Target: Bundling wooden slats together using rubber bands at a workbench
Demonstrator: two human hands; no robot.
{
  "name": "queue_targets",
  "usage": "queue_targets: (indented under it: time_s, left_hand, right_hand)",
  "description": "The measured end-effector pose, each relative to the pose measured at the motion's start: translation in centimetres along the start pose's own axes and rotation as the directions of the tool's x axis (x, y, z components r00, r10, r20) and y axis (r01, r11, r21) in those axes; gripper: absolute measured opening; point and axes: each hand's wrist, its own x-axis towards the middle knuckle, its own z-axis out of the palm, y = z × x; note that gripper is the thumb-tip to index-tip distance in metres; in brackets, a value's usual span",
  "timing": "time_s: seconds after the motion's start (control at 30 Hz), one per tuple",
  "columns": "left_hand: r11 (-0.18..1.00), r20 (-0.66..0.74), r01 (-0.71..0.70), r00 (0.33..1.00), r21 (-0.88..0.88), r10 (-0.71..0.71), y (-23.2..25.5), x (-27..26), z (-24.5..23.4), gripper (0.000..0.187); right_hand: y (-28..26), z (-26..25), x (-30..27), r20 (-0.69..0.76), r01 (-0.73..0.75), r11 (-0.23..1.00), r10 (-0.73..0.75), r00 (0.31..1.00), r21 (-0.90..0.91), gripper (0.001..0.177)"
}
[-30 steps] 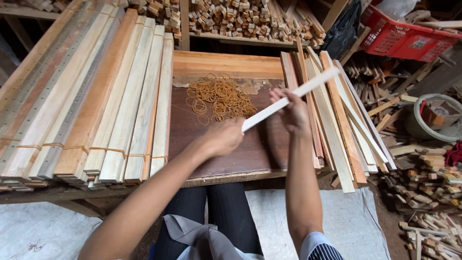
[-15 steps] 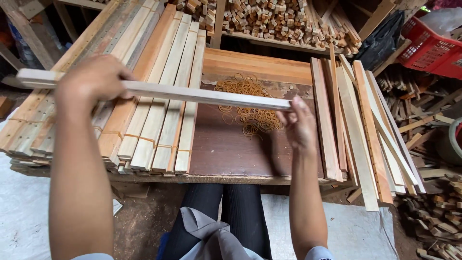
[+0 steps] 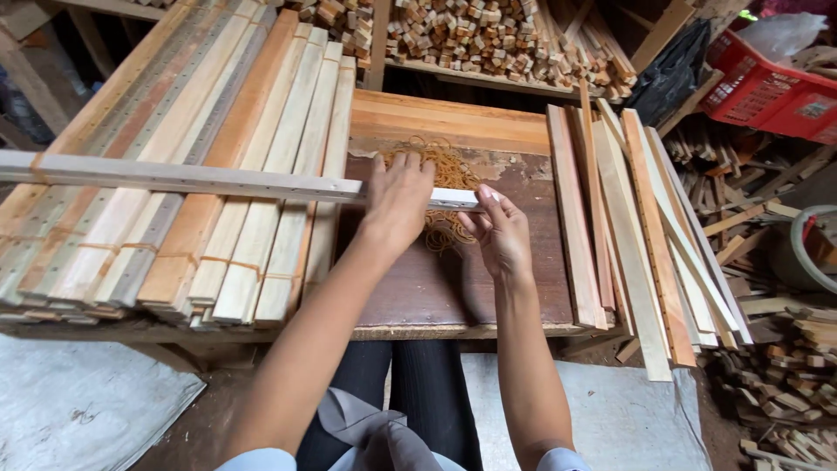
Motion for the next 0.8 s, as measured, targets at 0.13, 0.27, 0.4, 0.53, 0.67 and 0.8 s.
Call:
queue_targets:
  time_s: [0.13,0.27,0.4,0.53,0.67,0.8]
  left_hand:
    - [0.96,-0.197,0.046,0.98,0.278,0.01,-0.9,1.8,5.4,0.028]
    - [0.968,-0.192,0.003,0.98,0.252,0.047,-2.3,2.4,7.1,0.01]
    - [0.98,-0.206,0.003,0.978,0.2,0.039,-2.4,2.0,6.4,0.004]
    - [0.991,-0.205,-0.001,0.978,0.137,0.029,-2.0,1.8,5.2,0.013]
    - [0.994,-0.171,0.021,0.985,0.11,-0.002,-1.8,1.6,5.2,0.016]
    - [0.995,-0.14,0.027,0.99,0.101,-0.013,-1.9,2.0,5.2,0.015]
  right_hand:
    - [-0.1,0.1,-0.2,-0.02,0.004,1.0,-0.004,1.0,-0.003,0.04]
    - [0.3,0.3,0.1,-0.005,-0.005,0.999,0.005,1.0,-0.041,0.037]
    - [-0.7,1.4,-1.1,-0.019,-0.007,0.999,0.006,1.0,-0.043,0.037]
    - [-3.6,3.2,-2.5,-0.039,-0.01,0.979,0.002,0.999,-0.206,0.062]
    - [5.7,-5.7,4.9,0.069,0.119,0.386,-0.141,0.988,-0.915,0.032]
    - [2.5,0.2,0.3,0.331,0.319,0.321,-0.016,0.943,-0.892,0.025]
